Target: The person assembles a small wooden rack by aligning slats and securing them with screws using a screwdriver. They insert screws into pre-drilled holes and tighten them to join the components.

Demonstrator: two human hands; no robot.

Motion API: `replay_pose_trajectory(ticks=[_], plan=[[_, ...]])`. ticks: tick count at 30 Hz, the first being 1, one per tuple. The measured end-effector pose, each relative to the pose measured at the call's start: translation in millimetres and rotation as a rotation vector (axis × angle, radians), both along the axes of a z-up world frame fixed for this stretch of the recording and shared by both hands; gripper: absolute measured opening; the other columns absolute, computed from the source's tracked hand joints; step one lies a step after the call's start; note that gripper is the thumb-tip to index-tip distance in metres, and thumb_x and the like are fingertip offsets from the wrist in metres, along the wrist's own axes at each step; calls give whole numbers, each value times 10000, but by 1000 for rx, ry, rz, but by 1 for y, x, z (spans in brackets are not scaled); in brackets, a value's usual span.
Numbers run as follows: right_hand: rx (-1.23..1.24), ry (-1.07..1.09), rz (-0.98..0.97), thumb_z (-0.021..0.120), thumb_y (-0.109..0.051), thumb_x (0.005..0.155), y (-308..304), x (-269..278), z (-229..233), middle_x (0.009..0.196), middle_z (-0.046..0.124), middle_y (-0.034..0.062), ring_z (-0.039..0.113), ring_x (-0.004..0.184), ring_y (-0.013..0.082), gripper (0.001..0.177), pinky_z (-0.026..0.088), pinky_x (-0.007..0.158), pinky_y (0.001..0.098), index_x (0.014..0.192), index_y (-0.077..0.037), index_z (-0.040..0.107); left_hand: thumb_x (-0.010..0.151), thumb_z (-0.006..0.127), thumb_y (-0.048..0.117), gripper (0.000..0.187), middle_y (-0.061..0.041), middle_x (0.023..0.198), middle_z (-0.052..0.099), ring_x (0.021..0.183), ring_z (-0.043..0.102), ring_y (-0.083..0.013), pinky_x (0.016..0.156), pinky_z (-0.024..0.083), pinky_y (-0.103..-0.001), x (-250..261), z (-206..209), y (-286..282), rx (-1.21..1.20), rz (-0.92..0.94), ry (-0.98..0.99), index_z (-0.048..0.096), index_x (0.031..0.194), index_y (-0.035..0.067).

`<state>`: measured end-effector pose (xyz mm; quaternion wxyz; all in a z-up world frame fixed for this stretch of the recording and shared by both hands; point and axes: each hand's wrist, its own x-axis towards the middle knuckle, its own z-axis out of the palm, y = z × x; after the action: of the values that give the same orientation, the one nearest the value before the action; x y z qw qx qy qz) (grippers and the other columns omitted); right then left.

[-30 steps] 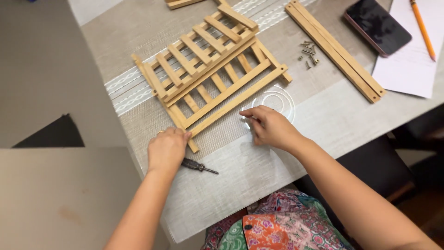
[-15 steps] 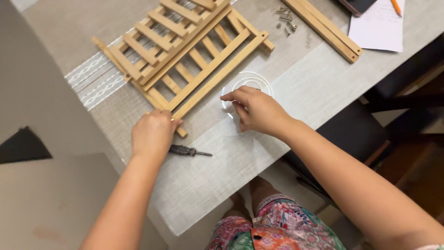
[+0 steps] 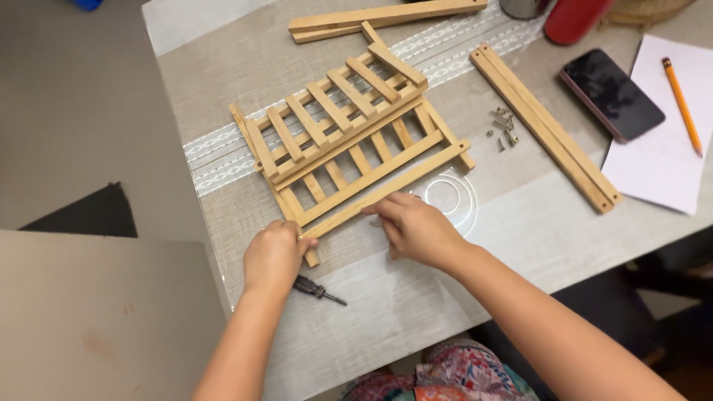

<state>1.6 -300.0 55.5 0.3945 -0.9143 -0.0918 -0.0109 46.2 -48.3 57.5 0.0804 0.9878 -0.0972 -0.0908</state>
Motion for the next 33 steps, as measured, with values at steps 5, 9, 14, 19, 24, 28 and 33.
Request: replay_pose_trajectory(ticks=[5,9,14,19,24,28,33], plan=[[15,170,91,596,-83,907,-9,23,6,1074,700,61,698,968,253,322,575,817,375,1186,-174,729,759,733,65,247,-128,967,705,886,691,-350,758,562,-463,-10,2,-4,-115,7,-138,746,1005,74],[34,-31,167,637,-62,863,-7,29,8,1090,699,86,669,1014,302,313,559,854,406,1153,-126,736,850,670,45,153,-106,973,710,922,698,-324,814,570,-446,-19,-8,-8,-39,46,-130,754,966,100],[48,35,189,634,-83,878,-4,35,7,1137,694,68,671,1037,298,305,564,847,406,1161,-137,732,909,707,287,233,-116,970,713,897,705,-332,777,584,-450,-16,-13,-10,49,212,-91,722,951,58],[17,82,179,634,-98,902,5,33,8,1143,694,57,673,1023,291,299,567,854,399,1184,-144,724,902,707,329,278,-125,968,713,891,712,-332,764,587,-446,-24,-19,-6,28,254,-38,728,1008,73],[31,68,171,636,-76,884,23,22,20,1142,690,60,674,1014,290,316,569,828,402,1178,-143,729,869,678,163,204,-109,980,728,904,719,-323,777,583,-449,-30,-24,0,-89,205,-86,758,1050,114],[35,126,116,626,-65,868,42,18,25,1086,692,66,681,980,283,351,572,792,400,1194,-152,724,913,710,233,180,-119,1016,711,964,706,-316,838,575,-441,-22,-28,4,-76,174,-47,731,999,76],[12,-20,19,634,-21,793,71,10,31,1030,698,105,655,956,317,375,550,788,425,1138,-114,747,858,703,123,182,-138,1043,664,977,672,-359,819,559,-464,-7,-25,1,-142,30,-102,677,1026,57]])
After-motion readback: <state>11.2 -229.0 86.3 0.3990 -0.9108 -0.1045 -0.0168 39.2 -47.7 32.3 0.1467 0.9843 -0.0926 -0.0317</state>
